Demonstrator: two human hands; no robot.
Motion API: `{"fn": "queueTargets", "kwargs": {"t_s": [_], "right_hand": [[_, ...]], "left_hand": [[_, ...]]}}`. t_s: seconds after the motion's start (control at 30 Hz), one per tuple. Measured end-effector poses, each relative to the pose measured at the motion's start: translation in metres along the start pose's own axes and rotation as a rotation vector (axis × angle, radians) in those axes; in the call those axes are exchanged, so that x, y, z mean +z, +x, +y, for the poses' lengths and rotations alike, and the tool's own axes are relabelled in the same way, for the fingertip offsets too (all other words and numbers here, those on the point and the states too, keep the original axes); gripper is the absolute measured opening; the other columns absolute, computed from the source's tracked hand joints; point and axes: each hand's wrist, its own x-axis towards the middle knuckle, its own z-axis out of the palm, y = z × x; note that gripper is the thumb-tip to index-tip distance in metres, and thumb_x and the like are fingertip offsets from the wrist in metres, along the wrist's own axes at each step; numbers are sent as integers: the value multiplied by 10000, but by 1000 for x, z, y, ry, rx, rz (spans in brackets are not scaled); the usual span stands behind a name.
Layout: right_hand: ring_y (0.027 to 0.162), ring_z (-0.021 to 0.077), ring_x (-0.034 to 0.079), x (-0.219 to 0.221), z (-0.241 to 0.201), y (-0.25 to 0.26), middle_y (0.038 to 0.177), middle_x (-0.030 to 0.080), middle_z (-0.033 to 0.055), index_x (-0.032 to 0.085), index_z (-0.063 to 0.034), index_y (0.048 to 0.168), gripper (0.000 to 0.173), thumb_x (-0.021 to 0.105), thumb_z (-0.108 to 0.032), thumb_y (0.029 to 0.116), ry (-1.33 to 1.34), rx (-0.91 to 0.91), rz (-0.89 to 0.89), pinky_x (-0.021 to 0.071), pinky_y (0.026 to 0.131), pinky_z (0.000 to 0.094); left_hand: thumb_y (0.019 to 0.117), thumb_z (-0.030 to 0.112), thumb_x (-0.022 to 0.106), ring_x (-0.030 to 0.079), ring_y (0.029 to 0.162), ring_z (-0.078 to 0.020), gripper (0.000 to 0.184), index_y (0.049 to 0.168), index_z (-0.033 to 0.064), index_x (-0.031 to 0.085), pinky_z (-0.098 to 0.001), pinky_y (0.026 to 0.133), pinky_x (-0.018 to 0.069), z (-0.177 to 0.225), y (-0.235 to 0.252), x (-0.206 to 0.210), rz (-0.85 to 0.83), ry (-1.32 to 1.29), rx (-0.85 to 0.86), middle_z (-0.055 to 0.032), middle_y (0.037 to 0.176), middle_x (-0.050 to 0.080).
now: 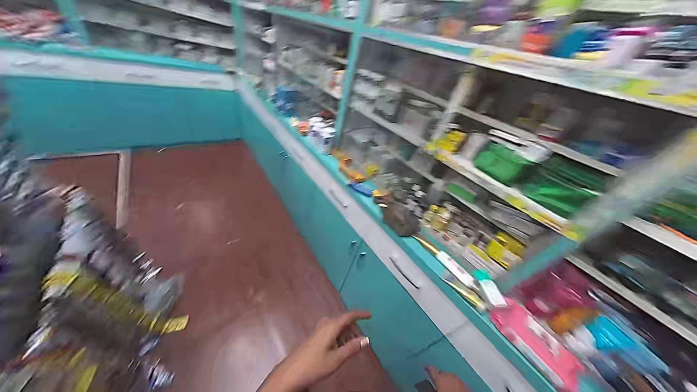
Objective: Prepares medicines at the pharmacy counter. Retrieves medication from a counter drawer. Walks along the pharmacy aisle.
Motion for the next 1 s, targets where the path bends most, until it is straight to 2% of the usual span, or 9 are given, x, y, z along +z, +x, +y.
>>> {"fn": "queueTargets", "kwargs": {"t_s": [0.13, 0.23, 0.33, 0.5, 0.63, 0.73, 0.8, 0.87, 1.0], "right_hand": [[1244, 484, 596, -44, -92, 127, 1330, 620, 302, 498, -27, 1494, 648, 665, -400, 991, -74, -261, -230, 445, 1058, 657], [1238, 477, 602, -54, -181, 218, 1325, 627, 294, 501, -39, 1493, 668, 665, -438, 982, -222, -295, -346, 451, 1044, 661], [1203, 474, 622, -80, -288, 300, 1290, 647, 292, 522, -46, 1479, 661, 670, -447, 975, -259, -405, -381, 463, 1024, 662], [1210, 428, 636, -138, -442, 419, 1305, 657, 252, 524, -56, 1483, 632, 642, -440, 995, -192, -643, -412, 464, 1061, 620], [1214, 450, 625, -179, -536, 535, 1306, 645, 278, 503, -40, 1496, 643, 651, -417, 996, -225, -637, -449, 451, 1063, 630], [1258, 493, 583, -204, -617, 633, 1336, 616, 309, 527, -30, 1477, 651, 678, -418, 977, -368, -563, -449, 435, 1060, 667], [1297, 483, 556, -232, -685, 693, 1377, 593, 299, 506, -48, 1497, 674, 677, -440, 975, -459, -542, -469, 424, 1075, 657], [1319, 470, 543, -267, -768, 750, 1412, 569, 290, 480, -50, 1515, 675, 664, -428, 987, -509, -591, -469, 417, 1090, 648], [1284, 471, 567, -331, -958, 829, 1378, 590, 288, 500, -35, 1492, 645, 656, -409, 991, -677, -748, -344, 437, 1057, 657]], "left_hand": [[1030, 246, 605, 701, 875, -156, 471, 1457, 68, 515, -362, 849, 573, -59, -2, -91, 187, -129, -127, -123, 1041, 722], [1024, 169, 599, 693, 947, -155, 493, 1472, 12, 467, -339, 892, 560, -94, -3, -171, 100, -298, -95, -157, 1116, 702], [1010, 164, 607, 686, 963, -165, 521, 1476, -13, 455, -342, 907, 554, -120, 3, -277, 30, -312, -97, -170, 1127, 697], [1019, 223, 621, 706, 996, -209, 514, 1468, 12, 484, -388, 934, 557, -154, 14, -442, 306, -137, -247, -174, 1133, 714], [1045, 215, 574, 695, 965, -179, 462, 1440, -12, 502, -352, 908, 552, -207, 27, -553, 418, -179, -268, -184, 1124, 702], [1045, 292, 572, 690, 957, -218, 481, 1436, 15, 528, -405, 898, 549, -274, 29, -639, 492, -120, -474, -187, 1121, 703], [1050, 327, 558, 693, 1004, -283, 497, 1450, 34, 520, -467, 936, 539, -322, 32, -696, 590, -104, -675, -210, 1161, 693], [1060, 291, 532, 689, 999, -284, 483, 1462, 25, 499, -462, 944, 533, -366, 33, -760, 706, -162, -799, -214, 1164, 686], [1070, 231, 500, 704, 950, -210, 449, 1449, -10, 496, -396, 914, 555, -421, 17, -888, 1037, -331, -815, -179, 1115, 707]]}}
